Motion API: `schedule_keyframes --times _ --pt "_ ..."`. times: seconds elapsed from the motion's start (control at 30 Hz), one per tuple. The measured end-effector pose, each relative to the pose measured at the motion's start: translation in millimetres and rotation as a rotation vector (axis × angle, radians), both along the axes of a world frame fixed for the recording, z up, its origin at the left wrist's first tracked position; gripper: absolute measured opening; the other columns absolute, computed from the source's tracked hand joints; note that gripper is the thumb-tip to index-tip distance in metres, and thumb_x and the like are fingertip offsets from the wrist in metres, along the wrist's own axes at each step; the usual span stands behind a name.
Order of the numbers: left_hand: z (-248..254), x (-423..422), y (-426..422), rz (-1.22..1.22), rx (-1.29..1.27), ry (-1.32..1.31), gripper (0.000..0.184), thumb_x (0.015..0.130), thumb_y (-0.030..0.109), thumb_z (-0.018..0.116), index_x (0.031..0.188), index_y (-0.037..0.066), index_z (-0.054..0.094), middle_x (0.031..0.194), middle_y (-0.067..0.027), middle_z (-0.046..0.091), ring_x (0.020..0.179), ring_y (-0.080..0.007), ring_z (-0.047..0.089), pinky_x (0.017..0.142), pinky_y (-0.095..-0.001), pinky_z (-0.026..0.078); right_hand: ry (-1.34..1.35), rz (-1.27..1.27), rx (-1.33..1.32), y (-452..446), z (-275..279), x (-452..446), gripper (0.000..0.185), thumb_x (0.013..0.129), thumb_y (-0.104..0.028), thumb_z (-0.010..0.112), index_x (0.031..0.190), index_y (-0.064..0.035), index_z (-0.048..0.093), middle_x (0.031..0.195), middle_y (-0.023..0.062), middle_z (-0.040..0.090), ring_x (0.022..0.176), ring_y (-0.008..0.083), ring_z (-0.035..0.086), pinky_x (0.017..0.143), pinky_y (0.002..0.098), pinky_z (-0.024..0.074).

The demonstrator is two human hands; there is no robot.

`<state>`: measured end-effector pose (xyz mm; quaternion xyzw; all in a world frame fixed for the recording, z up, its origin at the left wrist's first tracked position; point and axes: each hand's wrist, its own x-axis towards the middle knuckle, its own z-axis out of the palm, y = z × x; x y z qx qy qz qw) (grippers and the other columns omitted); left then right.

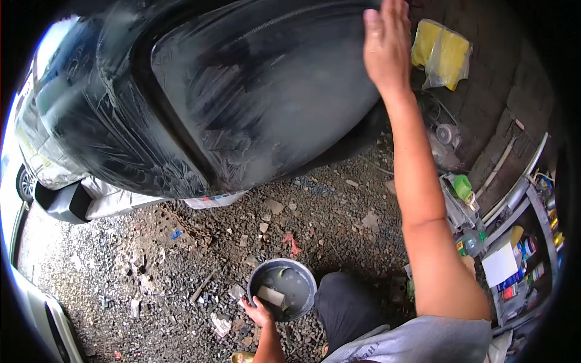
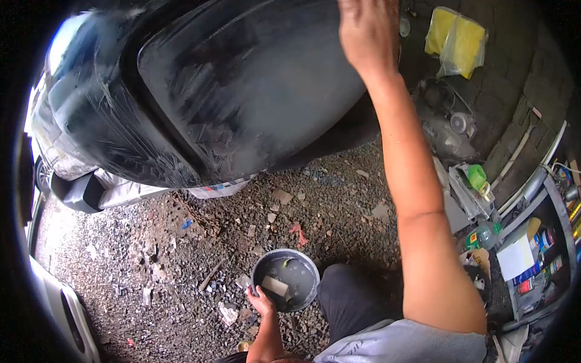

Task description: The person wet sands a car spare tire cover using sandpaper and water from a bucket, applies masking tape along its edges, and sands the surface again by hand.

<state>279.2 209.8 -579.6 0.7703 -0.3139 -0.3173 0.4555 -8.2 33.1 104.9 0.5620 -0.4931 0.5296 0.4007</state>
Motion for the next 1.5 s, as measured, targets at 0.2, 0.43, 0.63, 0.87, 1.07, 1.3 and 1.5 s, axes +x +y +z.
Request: schedule_keyframes --times 0.2,0.43,0.63,0.87,1.07,1.3,1.5 --pt "-5.1 1.4 -2.6 0.000 0.024 -0.032 0.059 0.097 0.036 0.059 0.140 -0.003 0.047 0.142 -0.0220 0.052 0.132 -0.0351 0.049 0.112 -0.0397 0.037 0.458 0.157 0.127 7.3 -59.1 79.9 0.068 0.100 -0.032 0.049 0.150 0.0085 0.027 0.158 0.0298 0.023 0.150 0.0422 0.018 0.122 0.0498 0.0133" --pt "2.1 -3.9 -3.3 0.004 0.045 -0.048 0.058 0.097 0.036 0.059 0.138 -0.004 0.049 0.139 -0.0223 0.053 0.130 -0.0354 0.050 0.111 -0.0398 0.038 -0.210 0.021 0.086 9.9 11.2 -20.7 0.070 0.107 -0.041 0.024 0.154 0.0078 0.010 0.163 0.0254 0.006 0.153 0.0328 0.007 0.125 0.0382 0.0056" --pt "-3.4 1.6 -4.0 -0.013 0.102 -0.046 0.060 0.097 0.037 0.060 0.138 -0.003 0.048 0.139 -0.0223 0.054 0.130 -0.0354 0.050 0.111 -0.0397 0.037 0.272 -0.073 0.114 10.4 -25.1 -0.4 0.072 0.107 -0.044 0.025 0.154 0.0084 0.010 0.162 0.0285 0.006 0.153 0.0325 0.006 0.125 0.0424 0.0065" --pt "-0.1 -1.5 -3.4 0.002 0.102 -0.031 0.056 0.098 0.031 0.060 0.139 -0.005 0.047 0.138 -0.0225 0.054 0.129 -0.0349 0.051 0.112 -0.0392 0.037 0.197 0.008 0.015 12.1 -25.6 30.5 0.071 0.106 -0.042 0.030 0.152 0.0109 0.017 0.161 0.0285 0.009 0.152 0.0358 0.004 0.125 0.0435 0.0032" --pt "-1.7 1.5 -4.5 -0.007 0.078 -0.004 0.055 0.098 0.029 0.060 0.138 -0.006 0.047 0.138 -0.0233 0.054 0.130 -0.0341 0.051 0.112 -0.0381 0.037 0.028 0.180 0.053 9.3 1.1 -10.5 0.069 0.107 -0.038 0.032 0.153 0.0100 0.015 0.161 0.0307 0.010 0.152 0.0378 0.007 0.125 0.0438 0.0081" --pt "-29.4 4.1 -6.5 0.022 0.052 -0.183 0.063 0.096 0.049 0.058 0.134 0.000 0.052 0.125 -0.0244 0.062 0.112 -0.0396 0.061 0.098 -0.0432 0.045 0.443 0.157 -0.189 -6.4 -57.8 83.9 0.068 0.088 -0.046 0.064 0.133 0.0039 0.055 0.145 0.0277 0.045 0.139 0.0418 0.038 0.115 0.0571 0.0262" --pt "-30.9 4.1 -2.7 0.031 0.042 -0.150 0.061 0.096 0.048 0.058 0.137 0.003 0.051 0.124 -0.0236 0.064 0.111 -0.0411 0.062 0.097 -0.0451 0.045 0.175 0.109 -0.030 -6.1 -7.4 -13.8 0.071 0.104 -0.036 0.041 0.155 0.0064 0.014 0.162 0.0293 0.010 0.152 0.0407 0.008 0.124 0.0480 0.0072"
